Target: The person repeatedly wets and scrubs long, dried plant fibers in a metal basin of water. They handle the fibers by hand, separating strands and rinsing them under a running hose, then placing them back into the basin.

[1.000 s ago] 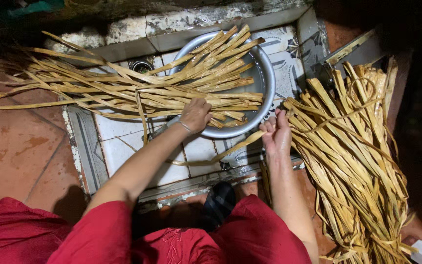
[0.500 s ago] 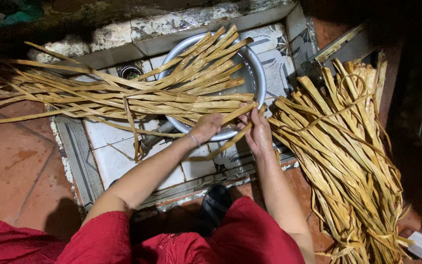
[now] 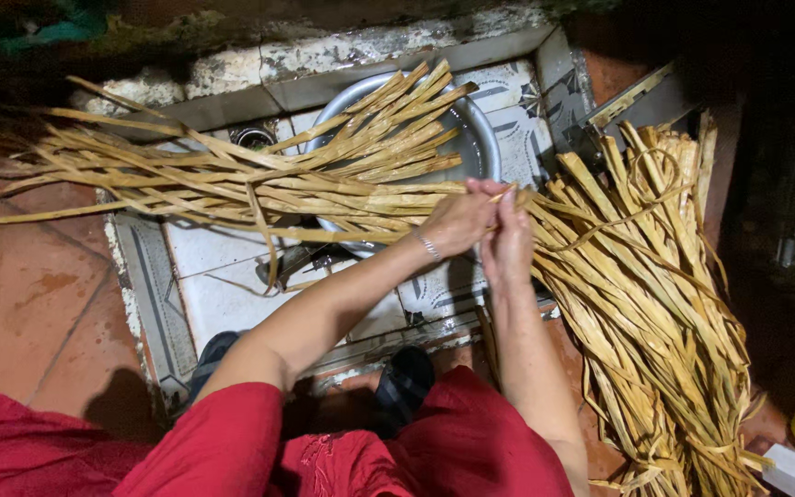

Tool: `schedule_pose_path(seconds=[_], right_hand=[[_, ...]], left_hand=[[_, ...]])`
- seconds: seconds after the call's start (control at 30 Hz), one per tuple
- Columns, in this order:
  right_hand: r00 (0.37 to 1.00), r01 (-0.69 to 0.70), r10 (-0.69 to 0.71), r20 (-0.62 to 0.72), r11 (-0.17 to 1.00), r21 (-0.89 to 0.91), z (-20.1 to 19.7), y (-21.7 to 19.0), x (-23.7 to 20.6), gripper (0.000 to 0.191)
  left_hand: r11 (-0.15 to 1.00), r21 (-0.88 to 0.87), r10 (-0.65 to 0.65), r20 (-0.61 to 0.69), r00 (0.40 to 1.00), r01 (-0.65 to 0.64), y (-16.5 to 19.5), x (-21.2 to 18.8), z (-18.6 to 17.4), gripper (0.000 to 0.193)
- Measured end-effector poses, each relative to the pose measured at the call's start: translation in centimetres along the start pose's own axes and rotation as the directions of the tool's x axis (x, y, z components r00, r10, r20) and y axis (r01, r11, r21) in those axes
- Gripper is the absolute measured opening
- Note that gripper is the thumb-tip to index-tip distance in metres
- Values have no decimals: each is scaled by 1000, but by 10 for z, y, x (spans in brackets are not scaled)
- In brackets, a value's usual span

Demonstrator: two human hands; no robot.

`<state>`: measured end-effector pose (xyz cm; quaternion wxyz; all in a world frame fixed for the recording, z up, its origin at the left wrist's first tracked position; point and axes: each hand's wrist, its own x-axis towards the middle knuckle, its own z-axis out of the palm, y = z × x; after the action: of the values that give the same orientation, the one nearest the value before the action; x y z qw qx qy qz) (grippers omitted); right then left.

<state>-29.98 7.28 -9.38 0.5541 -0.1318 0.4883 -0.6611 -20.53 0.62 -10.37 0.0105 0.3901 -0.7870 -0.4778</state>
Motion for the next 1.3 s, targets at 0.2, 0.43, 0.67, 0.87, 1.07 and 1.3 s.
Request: schedule_pose_path(seconds=[0.2, 0.43, 0.67, 0.87, 1.07, 1.3], right_hand=[[967, 52, -16, -254, 990, 134, -17, -23, 17, 31], [953, 103, 2, -304, 938, 331, -101, -30, 75, 17], [884, 176, -92, -458, 974, 145, -141, -27, 93, 19], [791, 254, -187, -582, 967, 34, -168, -78, 113, 27], [720, 366, -303, -625, 930, -30, -183, -117, 131, 40], [691, 499, -377, -616, 866, 30, -225, -150, 155, 50]], left_hand=[[983, 173, 40, 76, 996, -53, 42, 23, 9, 29], [972, 198, 143, -63, 988, -128, 35, 11, 61, 27], [983, 69, 178, -86, 980, -172, 19, -14, 64, 26], [942, 113, 327, -118, 938, -315, -10, -57, 69, 20], [825, 317, 538, -182, 823, -469, -41, -103, 46, 24], [871, 312, 413, -50, 909, -379, -48, -166, -15, 14]])
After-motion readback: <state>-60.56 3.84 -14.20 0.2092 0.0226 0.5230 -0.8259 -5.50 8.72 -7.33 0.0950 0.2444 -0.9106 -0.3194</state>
